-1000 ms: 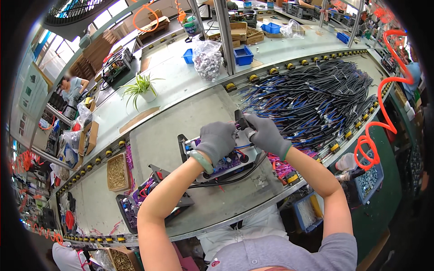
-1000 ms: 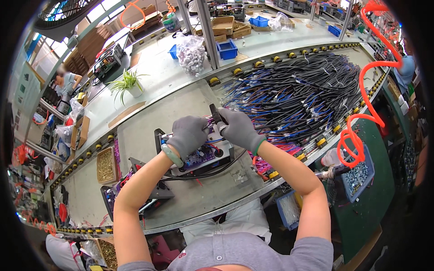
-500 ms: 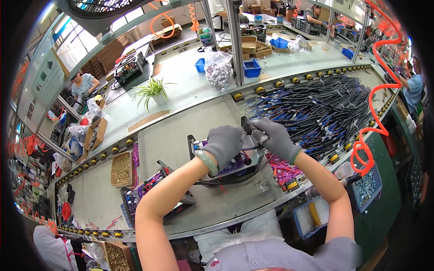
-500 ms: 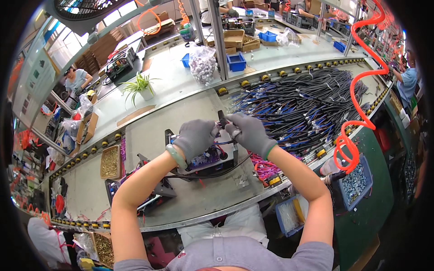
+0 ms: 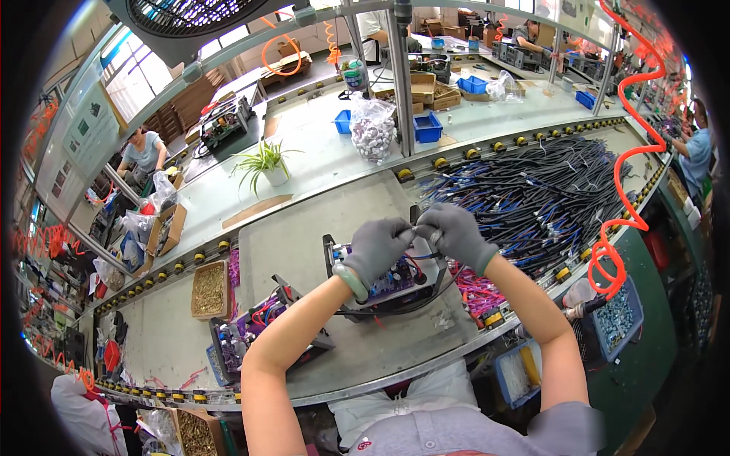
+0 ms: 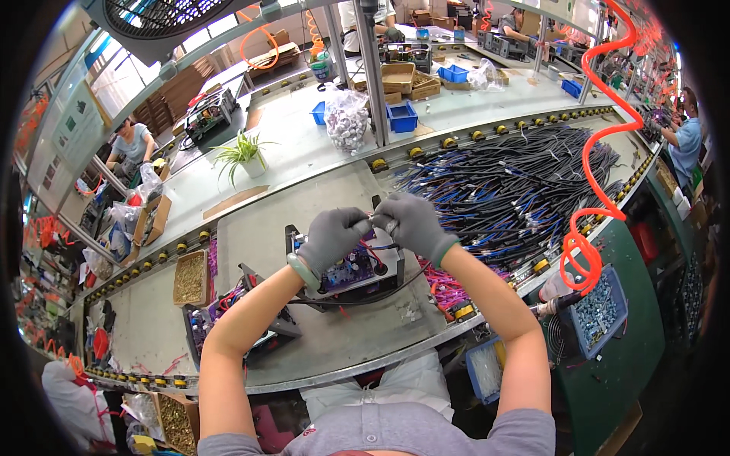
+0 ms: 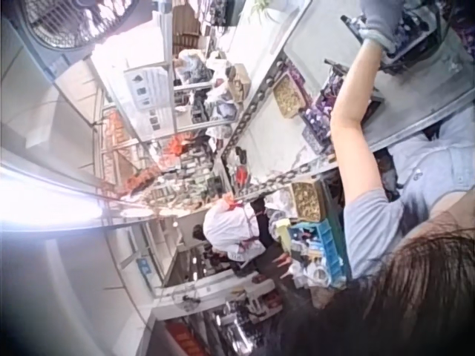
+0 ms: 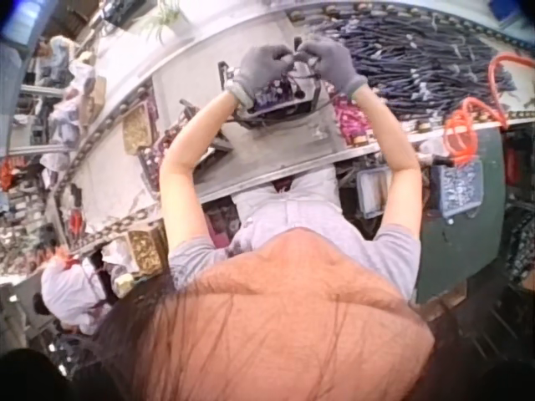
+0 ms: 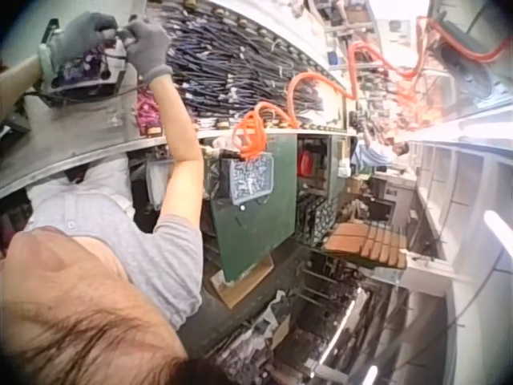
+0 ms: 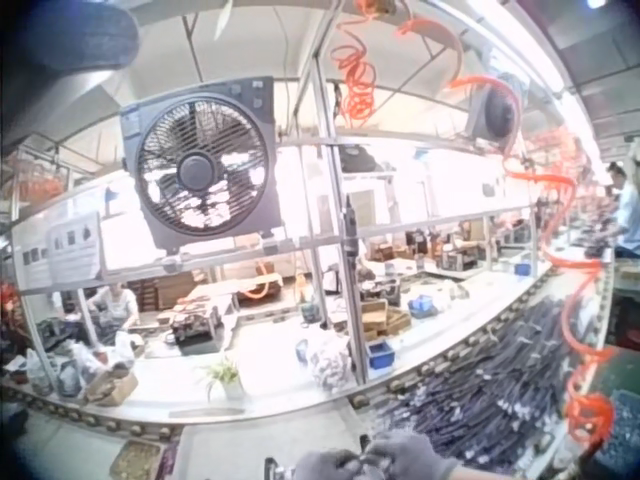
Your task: The person assembles electronic power supply units on a factory assembly line. They connect various colored wires to circuit boards, secure internal components, and use a pneumatic screwdriver to fasten screws into the metal chassis. The person handles multiple units sequentially, moving them along the workbench as they are completed.
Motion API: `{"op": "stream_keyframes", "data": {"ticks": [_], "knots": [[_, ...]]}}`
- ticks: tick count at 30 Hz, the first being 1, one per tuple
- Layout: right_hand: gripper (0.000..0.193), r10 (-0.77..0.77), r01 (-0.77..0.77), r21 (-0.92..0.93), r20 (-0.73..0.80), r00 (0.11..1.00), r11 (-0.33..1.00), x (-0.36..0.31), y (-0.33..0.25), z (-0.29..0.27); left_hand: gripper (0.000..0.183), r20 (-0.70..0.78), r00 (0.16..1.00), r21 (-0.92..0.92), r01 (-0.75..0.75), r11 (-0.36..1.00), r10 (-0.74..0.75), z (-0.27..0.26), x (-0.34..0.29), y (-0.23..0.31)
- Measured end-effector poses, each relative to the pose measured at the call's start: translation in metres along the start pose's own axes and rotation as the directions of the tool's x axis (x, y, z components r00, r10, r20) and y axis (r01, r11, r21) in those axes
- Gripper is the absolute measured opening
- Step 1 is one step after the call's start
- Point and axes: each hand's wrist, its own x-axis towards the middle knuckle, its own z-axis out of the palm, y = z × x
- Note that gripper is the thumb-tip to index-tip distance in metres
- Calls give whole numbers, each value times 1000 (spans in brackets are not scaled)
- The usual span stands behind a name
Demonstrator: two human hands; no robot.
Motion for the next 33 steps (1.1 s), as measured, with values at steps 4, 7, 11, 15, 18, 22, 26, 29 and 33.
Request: {"op": "stream_keyframes", "data": {"ticks": [4, 7, 11, 15, 18, 22, 26, 29, 33], "knots": [[13, -11, 11, -37, -4, 1000, 999, -1, 6, 14, 21, -140, 989, 109, -35, 993, 50, 5, -4, -1], [8, 74, -74, 13, 23, 997, 997, -2, 8, 16, 19, -91, 990, 327, -68, 943, 103, 5, -2, -1], [26, 347, -337, 266, 8, 938, 903, -7, 9, 21, 19, 50, 998, 491, -67, 869, 49, 14, 6, -4], [30, 408, -431, 155, 157, 899, 889, -9, 21, 24, 21, 110, 992, 492, 0, 871, -63, 5, 13, 10], [33, 433, -456, 78, 203, 878, 887, -5, 15, 21, 20, 136, 988, 538, -5, 843, -80, 5, 14, 10], [32, 429, -451, 89, 190, 883, 888, -6, 14, 23, 20, 139, 988, 541, -19, 841, -67, 9, 16, 6], [23, 404, -424, 97, 170, 899, 901, -8, 16, 26, 21, 158, 984, 545, -17, 838, -82, 10, 22, 1], [24, 423, -444, 119, 167, 891, 888, -6, 11, 22, 19, 123, 992, 416, -44, 908, -8, 5, 21, -5], [25, 379, -397, 120, 148, 913, 910, -8, 16, 24, 18, 126, 992, 294, -23, 956, -14, 0, 23, -10]]}}
